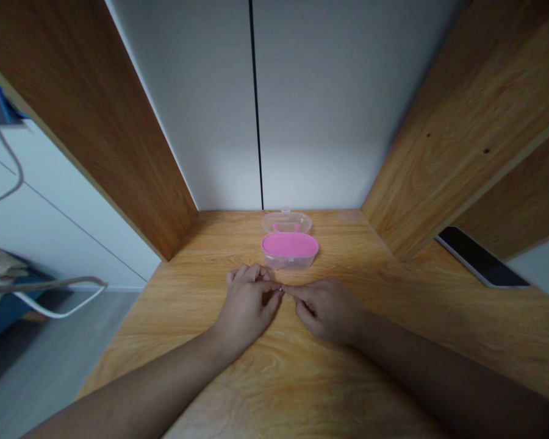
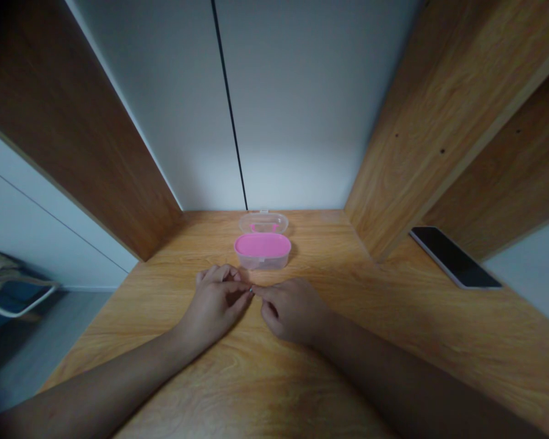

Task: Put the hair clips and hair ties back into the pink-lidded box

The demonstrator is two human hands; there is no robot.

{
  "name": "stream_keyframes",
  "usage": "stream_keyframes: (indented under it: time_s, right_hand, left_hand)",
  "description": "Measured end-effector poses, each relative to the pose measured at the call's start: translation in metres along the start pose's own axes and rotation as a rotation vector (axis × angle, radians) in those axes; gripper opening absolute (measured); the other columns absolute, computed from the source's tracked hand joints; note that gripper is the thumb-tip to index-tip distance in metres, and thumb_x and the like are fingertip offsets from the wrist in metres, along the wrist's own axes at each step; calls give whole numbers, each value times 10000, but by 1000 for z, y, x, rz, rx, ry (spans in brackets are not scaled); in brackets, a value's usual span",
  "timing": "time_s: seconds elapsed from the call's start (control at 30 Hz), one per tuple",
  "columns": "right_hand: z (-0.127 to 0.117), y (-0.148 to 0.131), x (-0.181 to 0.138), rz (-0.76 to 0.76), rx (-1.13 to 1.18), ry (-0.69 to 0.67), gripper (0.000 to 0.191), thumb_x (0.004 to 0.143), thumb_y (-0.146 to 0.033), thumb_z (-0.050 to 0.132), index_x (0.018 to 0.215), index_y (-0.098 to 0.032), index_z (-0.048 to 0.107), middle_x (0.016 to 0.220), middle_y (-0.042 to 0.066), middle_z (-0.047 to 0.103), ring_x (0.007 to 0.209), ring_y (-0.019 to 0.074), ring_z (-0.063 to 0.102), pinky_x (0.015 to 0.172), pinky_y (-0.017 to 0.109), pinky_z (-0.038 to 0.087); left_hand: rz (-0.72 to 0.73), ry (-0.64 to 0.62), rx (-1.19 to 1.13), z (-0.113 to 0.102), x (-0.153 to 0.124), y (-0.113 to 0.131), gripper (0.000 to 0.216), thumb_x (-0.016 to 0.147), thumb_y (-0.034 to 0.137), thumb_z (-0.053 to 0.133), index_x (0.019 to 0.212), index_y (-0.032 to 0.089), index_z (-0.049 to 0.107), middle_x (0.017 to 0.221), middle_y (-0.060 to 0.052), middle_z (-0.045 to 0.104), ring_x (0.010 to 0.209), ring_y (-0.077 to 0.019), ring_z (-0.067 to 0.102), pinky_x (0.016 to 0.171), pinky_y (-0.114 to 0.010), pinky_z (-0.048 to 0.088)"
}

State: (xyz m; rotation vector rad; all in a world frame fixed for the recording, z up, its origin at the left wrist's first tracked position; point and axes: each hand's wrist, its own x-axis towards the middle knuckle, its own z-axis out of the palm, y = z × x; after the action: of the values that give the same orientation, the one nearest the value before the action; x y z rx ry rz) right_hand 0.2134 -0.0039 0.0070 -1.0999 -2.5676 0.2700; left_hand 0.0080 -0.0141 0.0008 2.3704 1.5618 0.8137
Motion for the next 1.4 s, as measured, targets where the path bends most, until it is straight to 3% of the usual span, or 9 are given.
stream_keyframes:
  time_s: [0.13, 0.37, 0.73, 1.03, 1.4]
  right_hand:
    - [5, 4, 0, 51, 49, 99, 293, 898, -229, 536, 1105, -250, 742, 754, 17, 763, 592, 142, 635, 590, 260, 379]
    - [4, 5, 4, 157, 91, 130, 204, 934, -313, 565, 1021, -272, 745, 897, -1, 789, 711, 166, 698, 651, 267, 425]
    - [2, 0, 1, 171, 144, 223, 209, 913, -340, 570, 933, -223, 742, 621, -8, 686, 468, 108, 532, 518, 233, 345]
    - [4, 1, 1, 126, 157, 273, 196, 901, -315, 567, 891, -196, 722, 569, -21, 617, 445, 91, 466, 495, 219, 316]
    - [3, 0, 1, 146, 154, 252, 200, 904, -329, 565, 901, -203, 719, 541, -38, 570, 443, 95, 449, 503, 223, 320]
  left_hand:
    - [5, 10, -23, -1, 0, 1, 142, 887, 276, 648, 921, 297, 785, 947, -47, 651, 949, -235, 552, 837, -410, 326]
    - [1, 31, -69, -5, 0, 5, 150, 910, 312, 632, 937, 311, 780, 917, -42, 641, 934, -227, 554, 833, -405, 327]
    - [-14, 96, -192, -6, 1, 7, 65, 899, 303, 677, 889, 276, 736, 939, -16, 666, 964, -218, 575, 867, -398, 332]
    - [117, 93, -293, -8, 1, 6, 70, 926, 284, 655, 912, 262, 721, 898, 11, 753, 890, -188, 613, 863, -380, 363]
    - [88, 129, -334, -6, 1, 3, 112, 924, 287, 652, 953, 286, 760, 912, -20, 772, 885, -208, 637, 860, -395, 401]
